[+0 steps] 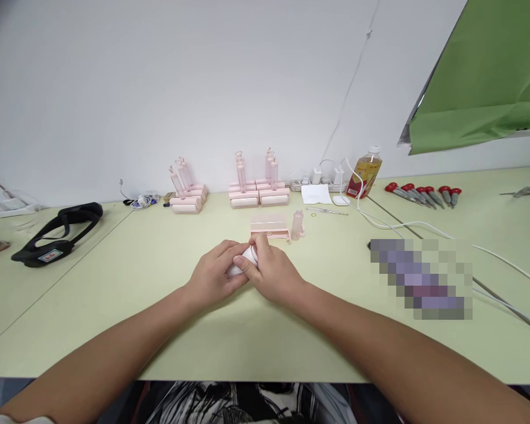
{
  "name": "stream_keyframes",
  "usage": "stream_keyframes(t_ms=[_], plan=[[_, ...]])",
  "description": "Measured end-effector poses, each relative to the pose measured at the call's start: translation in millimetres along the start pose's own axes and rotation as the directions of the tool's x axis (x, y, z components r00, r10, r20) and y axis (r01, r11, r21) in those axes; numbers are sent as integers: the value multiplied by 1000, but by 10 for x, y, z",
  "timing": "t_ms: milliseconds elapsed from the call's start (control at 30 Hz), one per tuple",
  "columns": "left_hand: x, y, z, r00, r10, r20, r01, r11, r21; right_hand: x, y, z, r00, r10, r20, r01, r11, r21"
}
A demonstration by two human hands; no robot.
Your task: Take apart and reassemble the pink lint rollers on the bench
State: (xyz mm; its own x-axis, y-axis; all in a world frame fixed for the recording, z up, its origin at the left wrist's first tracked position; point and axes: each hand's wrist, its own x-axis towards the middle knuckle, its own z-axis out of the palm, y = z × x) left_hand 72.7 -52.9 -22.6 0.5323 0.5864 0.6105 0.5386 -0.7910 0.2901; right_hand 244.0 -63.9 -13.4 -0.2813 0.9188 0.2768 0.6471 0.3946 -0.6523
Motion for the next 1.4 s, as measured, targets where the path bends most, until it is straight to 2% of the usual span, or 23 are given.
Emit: stream_keyframes(t_ms=[167, 333, 467, 533, 633, 700, 800, 900, 967, 1033, 1100, 1200, 1300, 1400], plan=[[3, -40, -54, 998, -65, 15, 65, 997, -50, -12, 10, -29, 999, -10, -31, 10, 1000, -9], [26, -122, -121, 985, -173, -28, 169, 981, -90, -29, 18, -90, 984, -50, -170, 52, 999, 7], [43, -149, -145, 977, -199, -69, 193, 977, -90, -42, 13, -95, 941, -102, -322, 147, 982, 120], [44, -144, -147, 977, -196, -83, 188, 977, -98, -53, 3, -77, 933, -95, -348, 172, 965, 198], [37, -135, -139, 978, -185, -97, 173, 978, -116, -68, -14, -45, 967, -196, -164, 231, 944, 235], [30, -139, -132, 979, -180, -99, 166, 978, -128, -64, -11, -35, 966, -252, -54, 257, 936, 240], [21, -164, -125, 972, -208, -109, 190, 970, -155, -14, 40, -49, 969, -209, -135, 235, 948, 216], [14, -196, -124, 960, -264, -95, 243, 952, -187, 88, 161, -91, 969, -125, -213, 146, 985, 87], [11, -217, -123, 956, -282, -77, 261, 942, -212, 165, 267, -117, 980, -80, -180, 73, 996, -46], [9, -237, -118, 948, -309, -72, 282, 924, -258, 227, 367, -130, 996, -37, -79, 24, 986, -167], [9, -257, -108, 928, -364, -76, 321, 888, -330, 262, 432, -129, 999, -3, 32, 11, 967, -253], [18, -285, -91, 872, -477, -110, 384, 805, -453, 268, 446, -114, 991, 38, 130, 7, 946, -325], [44, -299, -90, 817, -563, -125, 411, 720, -559, 252, 403, -103, 985, 85, 147, -27, 933, -359], [83, -294, -105, 779, -624, -62, 432, 604, -670, 238, 371, -92, 984, 108, 141, -49, 930, -365]])
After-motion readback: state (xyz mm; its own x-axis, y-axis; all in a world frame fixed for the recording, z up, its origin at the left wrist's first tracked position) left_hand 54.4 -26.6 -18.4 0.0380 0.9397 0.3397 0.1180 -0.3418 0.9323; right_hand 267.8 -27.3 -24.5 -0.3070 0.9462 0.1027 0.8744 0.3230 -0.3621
